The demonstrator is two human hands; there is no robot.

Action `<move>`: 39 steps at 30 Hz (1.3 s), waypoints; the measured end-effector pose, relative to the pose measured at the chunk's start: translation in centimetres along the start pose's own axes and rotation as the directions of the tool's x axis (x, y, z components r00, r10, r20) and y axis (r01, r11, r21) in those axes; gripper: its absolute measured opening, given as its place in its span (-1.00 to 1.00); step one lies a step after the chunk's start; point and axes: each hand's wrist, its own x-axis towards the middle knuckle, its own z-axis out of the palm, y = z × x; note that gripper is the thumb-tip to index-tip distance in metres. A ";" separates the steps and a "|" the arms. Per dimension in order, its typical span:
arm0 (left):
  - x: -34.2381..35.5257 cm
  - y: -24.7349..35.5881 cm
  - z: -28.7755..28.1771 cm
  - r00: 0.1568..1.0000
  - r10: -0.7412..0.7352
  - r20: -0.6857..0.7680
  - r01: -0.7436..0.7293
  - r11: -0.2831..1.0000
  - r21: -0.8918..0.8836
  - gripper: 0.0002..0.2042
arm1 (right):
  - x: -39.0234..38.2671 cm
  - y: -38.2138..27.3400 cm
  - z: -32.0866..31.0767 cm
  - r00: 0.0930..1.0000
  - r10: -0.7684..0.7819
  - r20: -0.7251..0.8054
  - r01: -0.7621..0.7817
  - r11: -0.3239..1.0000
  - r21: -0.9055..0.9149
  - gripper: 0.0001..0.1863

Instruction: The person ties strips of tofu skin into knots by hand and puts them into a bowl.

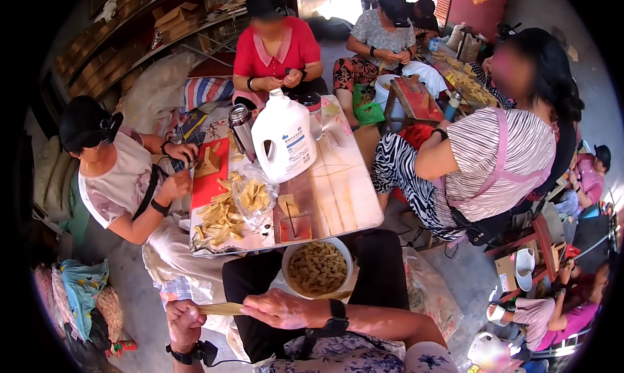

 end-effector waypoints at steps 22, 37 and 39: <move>4.7 -8.4 8.0 0.864 0.191 0.466 -0.473 0.624 0.622 -0.82 | -5.8 7.0 0.6 0.902 0.425 -0.079 -0.403 0.893 0.203 -0.75; 3.0 -9.5 7.9 0.759 0.561 0.329 -0.634 0.524 0.568 -0.86 | -6.9 6.5 1.8 0.676 0.696 -0.242 -0.534 0.689 0.491 -0.62; 3.0 -10.2 7.2 0.898 0.406 0.172 -0.439 0.795 0.419 -0.86 | -5.6 4.4 0.2 0.689 0.689 -0.224 -0.591 0.713 0.377 -0.63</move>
